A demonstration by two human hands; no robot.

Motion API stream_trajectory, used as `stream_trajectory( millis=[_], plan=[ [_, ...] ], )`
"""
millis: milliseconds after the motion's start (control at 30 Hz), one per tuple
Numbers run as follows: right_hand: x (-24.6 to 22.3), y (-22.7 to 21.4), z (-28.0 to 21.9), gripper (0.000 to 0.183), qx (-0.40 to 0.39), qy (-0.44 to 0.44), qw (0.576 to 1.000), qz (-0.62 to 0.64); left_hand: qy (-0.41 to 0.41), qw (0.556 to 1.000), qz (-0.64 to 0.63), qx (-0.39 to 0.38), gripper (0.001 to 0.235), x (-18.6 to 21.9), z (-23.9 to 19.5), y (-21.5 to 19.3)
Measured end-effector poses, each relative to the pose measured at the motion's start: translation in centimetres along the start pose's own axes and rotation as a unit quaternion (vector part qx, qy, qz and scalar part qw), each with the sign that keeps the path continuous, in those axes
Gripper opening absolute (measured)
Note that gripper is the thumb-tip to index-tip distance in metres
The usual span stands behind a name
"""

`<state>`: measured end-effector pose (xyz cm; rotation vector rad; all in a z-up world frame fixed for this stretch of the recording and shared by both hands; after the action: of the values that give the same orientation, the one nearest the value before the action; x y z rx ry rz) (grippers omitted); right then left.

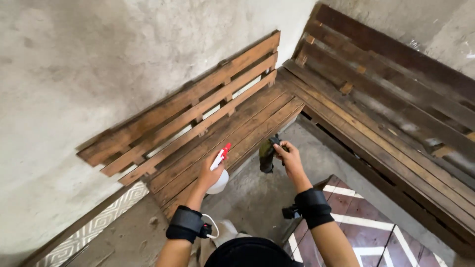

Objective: The person cleans wooden furniture by spraying a liquid from a bottle and wiping surfaces with a cloth. They clean a patterned table, a wooden bench, and a chair in sequence.

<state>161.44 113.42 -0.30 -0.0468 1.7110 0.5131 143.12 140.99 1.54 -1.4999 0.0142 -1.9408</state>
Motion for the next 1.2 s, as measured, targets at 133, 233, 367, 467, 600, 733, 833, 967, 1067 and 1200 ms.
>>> stream_trajectory(
  millis=[133, 233, 367, 467, 600, 733, 833, 967, 1067, 1200],
  plan=[
    [-0.6, -2.3, 4.4, 0.016, -0.002, -0.016, 0.998, 0.062, -0.008, 0.999, -0.041, -0.012, 0.031, 0.7, 4.9, 2.7],
    [0.0, -4.6, 6.5, 0.014, 0.024, -0.014, 0.997, 0.077, -0.033, 0.998, -0.029, -0.035, 0.035, -1.1, 7.5, 5.3],
    [-0.4, -7.3, 11.9, 0.016, 0.064, -0.015, 0.996, 0.058, -0.032, 0.998, -0.029, -0.043, 0.036, -4.3, 13.2, 8.4],
    [0.2, -8.6, 16.1, 0.016, 0.074, -0.01, 0.994, 0.084, -0.025, 0.996, -0.035, -0.079, 0.039, -6.9, 16.9, 11.0],
    [-1.0, -9.2, 23.6, 0.014, 0.086, -0.005, 0.992, 0.093, -0.011, 0.995, -0.038, -0.097, 0.039, -10.3, 24.0, 14.5],
    [-1.5, -8.8, 30.1, 0.015, 0.084, 0.005, 0.99, 0.11, -0.015, 0.993, -0.067, -0.096, 0.042, -11.4, 30.6, 16.1],
    [-2.4, -8.7, 32.9, 0.015, 0.086, 0.005, 0.99, 0.108, -0.004, 0.994, -0.06, -0.089, 0.038, -10.7, 34.7, 17.5],
    [-2.8, -9.1, 36.8, 0.015, 0.108, 0.017, 0.99, 0.091, -0.054, 0.987, -0.029, -0.148, 0.035, -11.3, 38.6, 19.6],
    [-2.6, -10.7, 40.1, 0.017, 0.111, 0.031, 0.991, 0.075, -0.058, 0.987, -0.04, -0.146, 0.032, -12.1, 40.7, 21.5],
    [-1.8, -11.7, 44.2, 0.018, 0.064, 0.04, 0.993, 0.088, -0.01, 0.995, -0.058, -0.083, 0.037, -11.9, 42.6, 22.9]
  ],
)
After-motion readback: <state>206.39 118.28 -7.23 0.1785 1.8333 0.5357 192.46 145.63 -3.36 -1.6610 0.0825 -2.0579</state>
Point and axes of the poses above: each hand's wrist, its own z-axis towards the middle knuckle, its own y-axis out of the palm, x = y × z, the point moved 8 cm from there along z, towards the middle knuckle, and after that the axes turned 14 degrees about z, right-handed, at the moved point
